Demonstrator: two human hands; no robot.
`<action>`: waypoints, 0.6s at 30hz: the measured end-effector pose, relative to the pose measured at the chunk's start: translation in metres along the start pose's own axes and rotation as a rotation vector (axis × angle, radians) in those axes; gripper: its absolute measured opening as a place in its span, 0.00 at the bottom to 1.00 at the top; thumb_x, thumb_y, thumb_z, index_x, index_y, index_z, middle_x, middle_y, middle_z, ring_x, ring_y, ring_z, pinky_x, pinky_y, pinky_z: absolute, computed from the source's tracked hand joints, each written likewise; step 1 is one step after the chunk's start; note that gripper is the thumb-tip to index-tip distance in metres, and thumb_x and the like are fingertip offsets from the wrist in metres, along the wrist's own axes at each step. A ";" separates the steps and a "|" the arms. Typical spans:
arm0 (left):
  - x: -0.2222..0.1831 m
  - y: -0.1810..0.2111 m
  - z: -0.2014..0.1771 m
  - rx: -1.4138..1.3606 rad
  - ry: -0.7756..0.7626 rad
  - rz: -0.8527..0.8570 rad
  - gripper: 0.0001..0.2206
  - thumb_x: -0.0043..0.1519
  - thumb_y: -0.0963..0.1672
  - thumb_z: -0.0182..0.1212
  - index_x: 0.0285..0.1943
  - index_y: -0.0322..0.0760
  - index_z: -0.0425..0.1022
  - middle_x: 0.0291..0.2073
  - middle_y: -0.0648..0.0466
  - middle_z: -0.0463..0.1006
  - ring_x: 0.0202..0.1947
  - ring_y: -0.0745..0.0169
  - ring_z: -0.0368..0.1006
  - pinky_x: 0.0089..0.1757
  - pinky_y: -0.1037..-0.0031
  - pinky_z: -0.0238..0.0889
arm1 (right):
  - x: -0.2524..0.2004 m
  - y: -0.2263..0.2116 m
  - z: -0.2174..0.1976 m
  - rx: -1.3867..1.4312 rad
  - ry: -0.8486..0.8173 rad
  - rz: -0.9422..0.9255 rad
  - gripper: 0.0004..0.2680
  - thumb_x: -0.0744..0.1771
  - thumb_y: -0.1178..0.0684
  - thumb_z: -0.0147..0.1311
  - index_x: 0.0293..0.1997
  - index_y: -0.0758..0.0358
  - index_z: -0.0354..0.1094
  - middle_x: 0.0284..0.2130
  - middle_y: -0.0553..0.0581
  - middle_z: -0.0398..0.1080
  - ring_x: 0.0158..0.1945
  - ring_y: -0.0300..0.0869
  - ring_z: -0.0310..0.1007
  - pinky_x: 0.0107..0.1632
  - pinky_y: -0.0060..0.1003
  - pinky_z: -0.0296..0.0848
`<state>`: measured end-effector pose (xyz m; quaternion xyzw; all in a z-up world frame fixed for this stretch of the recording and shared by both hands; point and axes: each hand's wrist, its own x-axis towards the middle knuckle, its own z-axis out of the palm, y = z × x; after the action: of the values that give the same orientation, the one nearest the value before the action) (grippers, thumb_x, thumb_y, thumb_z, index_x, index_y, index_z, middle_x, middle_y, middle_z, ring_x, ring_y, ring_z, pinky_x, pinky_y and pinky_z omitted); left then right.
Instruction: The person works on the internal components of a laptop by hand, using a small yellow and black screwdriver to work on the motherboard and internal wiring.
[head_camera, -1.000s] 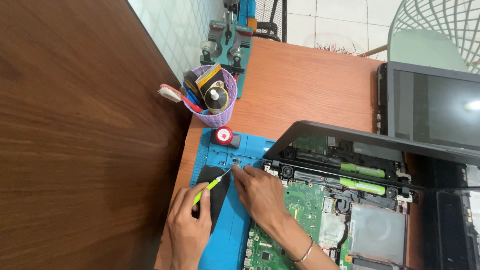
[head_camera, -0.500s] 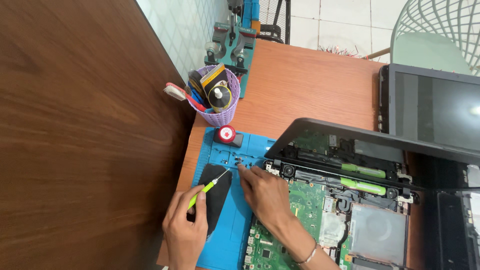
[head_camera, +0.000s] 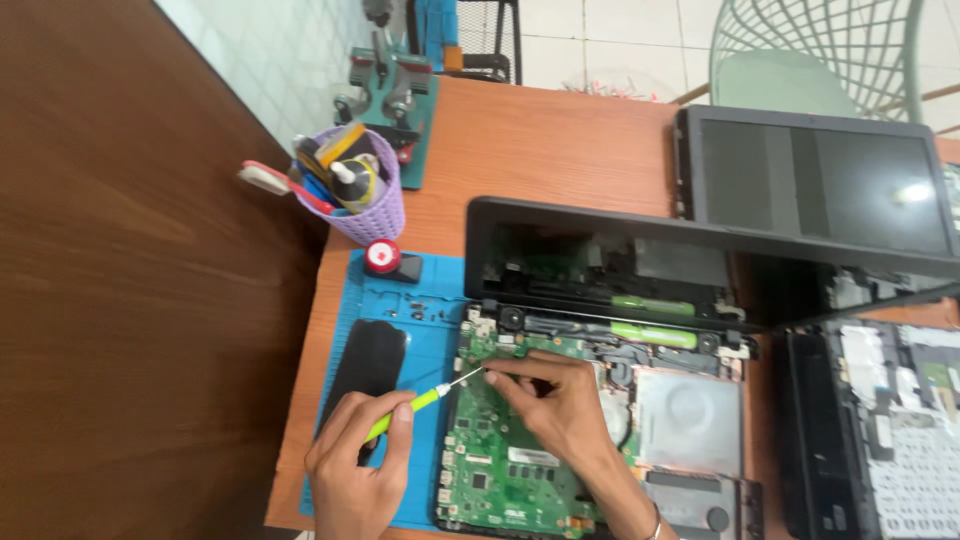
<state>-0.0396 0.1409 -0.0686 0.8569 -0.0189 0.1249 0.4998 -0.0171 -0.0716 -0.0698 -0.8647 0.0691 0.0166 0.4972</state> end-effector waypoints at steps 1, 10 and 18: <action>-0.002 0.004 0.003 -0.001 -0.015 0.001 0.04 0.59 0.40 0.64 0.41 0.37 0.81 0.24 0.56 0.73 0.23 0.68 0.69 0.27 0.74 0.61 | -0.003 0.002 -0.005 0.004 0.004 0.017 0.07 0.61 0.57 0.67 0.40 0.60 0.84 0.16 0.51 0.64 0.20 0.33 0.57 0.24 0.33 0.57; -0.013 0.038 0.032 -0.005 -0.091 0.061 0.04 0.59 0.40 0.65 0.41 0.35 0.81 0.23 0.53 0.72 0.24 0.62 0.69 0.28 0.71 0.62 | -0.026 0.029 -0.041 0.078 0.094 0.036 0.07 0.61 0.58 0.67 0.40 0.61 0.83 0.15 0.49 0.64 0.21 0.32 0.56 0.24 0.32 0.56; -0.015 0.060 0.049 0.048 -0.191 0.183 0.04 0.56 0.40 0.66 0.38 0.34 0.80 0.28 0.51 0.77 0.30 0.55 0.75 0.34 0.66 0.68 | -0.044 0.047 -0.071 0.053 0.052 0.053 0.08 0.61 0.60 0.66 0.41 0.61 0.84 0.15 0.49 0.62 0.21 0.33 0.54 0.23 0.33 0.54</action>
<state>-0.0546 0.0676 -0.0438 0.8713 -0.1414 0.0883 0.4616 -0.0697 -0.1513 -0.0699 -0.8491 0.1053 0.0055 0.5175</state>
